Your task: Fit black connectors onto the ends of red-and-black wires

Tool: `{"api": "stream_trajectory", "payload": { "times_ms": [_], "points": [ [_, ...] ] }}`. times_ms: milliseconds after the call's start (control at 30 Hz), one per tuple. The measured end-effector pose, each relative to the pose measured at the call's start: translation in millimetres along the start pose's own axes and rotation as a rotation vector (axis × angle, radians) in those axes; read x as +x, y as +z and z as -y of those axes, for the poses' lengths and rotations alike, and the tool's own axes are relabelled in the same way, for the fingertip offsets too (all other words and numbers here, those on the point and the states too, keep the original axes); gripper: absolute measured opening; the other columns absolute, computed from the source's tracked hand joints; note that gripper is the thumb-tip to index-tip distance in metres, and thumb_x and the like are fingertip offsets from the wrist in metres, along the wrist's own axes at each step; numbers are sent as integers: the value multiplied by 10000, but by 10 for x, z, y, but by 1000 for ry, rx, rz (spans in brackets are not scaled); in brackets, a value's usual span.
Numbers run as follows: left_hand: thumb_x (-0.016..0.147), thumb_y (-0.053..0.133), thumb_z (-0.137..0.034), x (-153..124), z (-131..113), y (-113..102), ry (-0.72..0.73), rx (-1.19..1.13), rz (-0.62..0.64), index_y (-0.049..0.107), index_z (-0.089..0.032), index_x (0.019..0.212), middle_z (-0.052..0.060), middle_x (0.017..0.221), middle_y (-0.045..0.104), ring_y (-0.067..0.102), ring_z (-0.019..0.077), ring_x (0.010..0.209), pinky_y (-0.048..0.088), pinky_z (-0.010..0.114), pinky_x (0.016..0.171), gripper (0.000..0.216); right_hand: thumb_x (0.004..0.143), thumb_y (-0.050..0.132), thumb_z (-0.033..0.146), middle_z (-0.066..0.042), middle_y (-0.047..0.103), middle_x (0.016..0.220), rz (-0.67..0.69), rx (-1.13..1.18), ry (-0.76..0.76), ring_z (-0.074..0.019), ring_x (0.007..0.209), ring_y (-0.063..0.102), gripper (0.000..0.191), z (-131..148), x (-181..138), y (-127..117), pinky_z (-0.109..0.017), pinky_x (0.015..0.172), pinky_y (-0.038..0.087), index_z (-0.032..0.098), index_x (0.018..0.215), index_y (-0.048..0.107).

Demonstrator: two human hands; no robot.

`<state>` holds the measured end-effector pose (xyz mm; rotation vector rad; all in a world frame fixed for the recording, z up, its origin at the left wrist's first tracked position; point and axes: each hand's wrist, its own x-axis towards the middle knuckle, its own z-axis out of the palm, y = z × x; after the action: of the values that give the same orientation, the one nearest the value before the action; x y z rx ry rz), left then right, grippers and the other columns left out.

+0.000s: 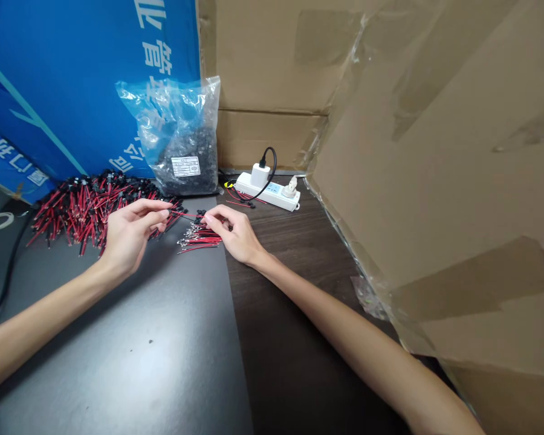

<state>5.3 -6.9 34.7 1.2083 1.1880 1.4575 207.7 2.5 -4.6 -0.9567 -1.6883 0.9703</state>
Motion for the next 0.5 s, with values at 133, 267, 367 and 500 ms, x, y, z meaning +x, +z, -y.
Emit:
{"api": "stream_trajectory", "payload": {
  "times_ms": [133,267,367,500],
  "points": [
    [698,761,-212,-32,11,-12,150,163,21,787,-175,810,33,775,737,610,126,636,490,261,606,121,903,607,387,-24,667,817,-21,44,9,-167,767,589,233,8,8,-18,-314,742,442,190,789,655],
    [828,692,-180,-95,-13,-32,582,437,69,795,-196,868,39,875,770,691,149,773,555,280,720,111,873,602,375,-7,624,762,-22,160,43,-160,755,564,226,-5,27,-44,-307,751,432,194,738,625],
    [856,653,-106,-144,-38,-44,895,567,107,784,-200,898,32,890,775,710,137,776,573,274,748,167,857,595,370,3,584,730,9,213,62,-149,704,515,220,-41,47,-70,-306,728,412,198,721,604],
    [827,663,-58,-140,-80,-75,1112,606,107,761,-200,934,39,917,766,712,143,777,576,278,726,203,869,552,359,6,536,711,-23,232,32,-139,652,437,240,-95,71,-101,-300,662,361,203,687,552]
  ]
}}
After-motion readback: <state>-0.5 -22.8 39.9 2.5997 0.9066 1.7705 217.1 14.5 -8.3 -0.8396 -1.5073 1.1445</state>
